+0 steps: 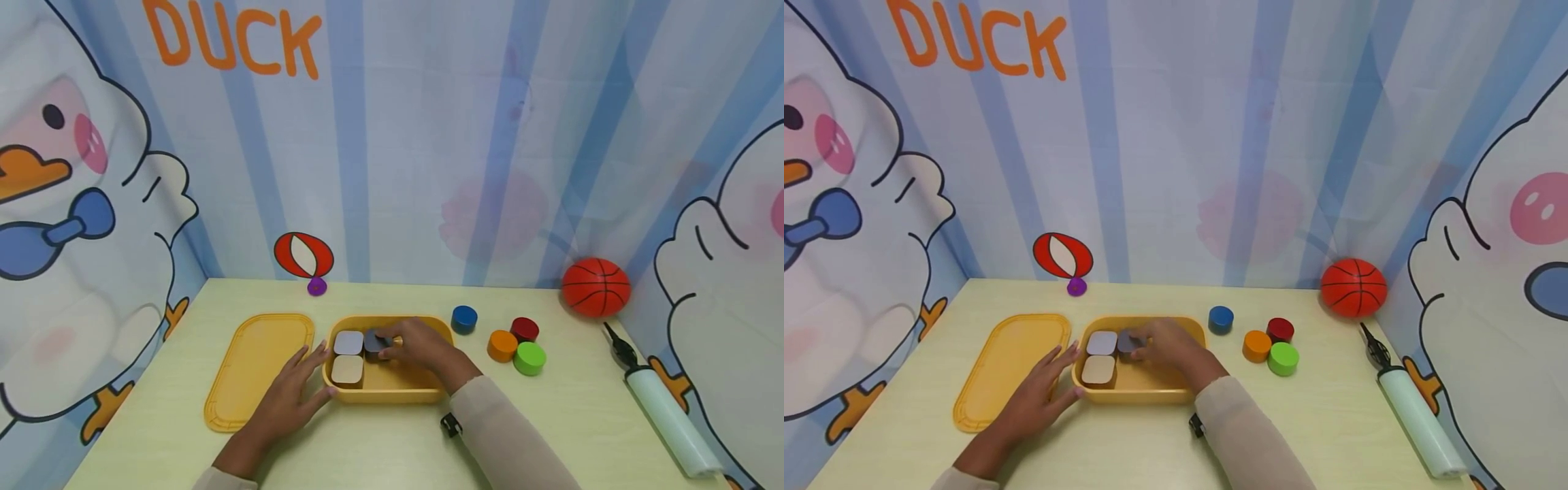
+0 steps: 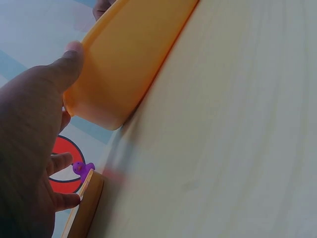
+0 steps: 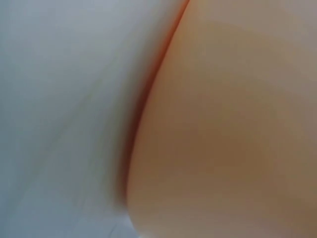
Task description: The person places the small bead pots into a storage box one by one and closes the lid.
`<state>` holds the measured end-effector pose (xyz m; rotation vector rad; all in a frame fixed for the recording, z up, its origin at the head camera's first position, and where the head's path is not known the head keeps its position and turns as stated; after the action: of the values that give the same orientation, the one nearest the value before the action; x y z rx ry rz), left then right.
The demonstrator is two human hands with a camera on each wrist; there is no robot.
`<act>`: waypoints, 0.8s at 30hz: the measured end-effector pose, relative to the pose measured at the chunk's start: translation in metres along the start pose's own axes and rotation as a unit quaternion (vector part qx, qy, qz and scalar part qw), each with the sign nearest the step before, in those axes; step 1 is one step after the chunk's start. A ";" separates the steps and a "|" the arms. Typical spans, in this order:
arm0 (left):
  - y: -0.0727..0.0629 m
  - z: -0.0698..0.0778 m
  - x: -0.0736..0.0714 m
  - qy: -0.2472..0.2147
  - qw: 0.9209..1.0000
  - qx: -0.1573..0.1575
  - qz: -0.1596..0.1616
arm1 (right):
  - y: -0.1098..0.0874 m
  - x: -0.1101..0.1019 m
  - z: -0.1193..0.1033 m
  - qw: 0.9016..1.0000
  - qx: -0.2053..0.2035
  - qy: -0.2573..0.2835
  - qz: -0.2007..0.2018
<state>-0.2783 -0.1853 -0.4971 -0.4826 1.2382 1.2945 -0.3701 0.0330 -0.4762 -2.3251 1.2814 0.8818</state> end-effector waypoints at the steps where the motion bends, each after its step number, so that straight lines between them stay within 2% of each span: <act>1: 0.000 0.000 0.000 0.000 1.000 -0.001 -0.002 | 0.000 0.000 0.000 1.000 0.001 -0.002 0.001; 9: 0.000 0.001 0.001 -0.003 1.000 -0.007 -0.011 | -0.006 -0.003 -0.001 1.000 -0.001 -0.005 0.010; 13: -0.001 0.000 0.002 -0.002 1.000 -0.003 -0.006 | -0.013 -0.011 -0.001 1.000 -0.007 0.000 0.029; 17: -0.002 0.000 0.002 -0.004 1.000 0.005 0.003 | -0.024 -0.026 0.001 0.998 -0.001 0.006 0.066; 20: -0.002 -0.001 0.003 -0.004 1.000 0.008 0.002 | -0.035 -0.042 0.004 0.994 0.001 0.031 0.102; 24: -0.002 -0.001 0.002 0.002 1.000 0.010 0.003 | -0.052 -0.065 0.005 0.986 -0.028 0.042 0.160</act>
<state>-0.2774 -0.1857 -0.4993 -0.4679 1.2560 1.2850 -0.3545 0.1049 -0.4369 -2.2549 1.7215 0.9332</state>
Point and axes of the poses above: each hand's wrist, its own y-axis towards the middle knuckle, its own x-axis out of the palm, z = x × y, the point moved 9 cm from there along y, towards the middle knuckle, and after that the axes turned 14 degrees about y, right-handed, at the moved point
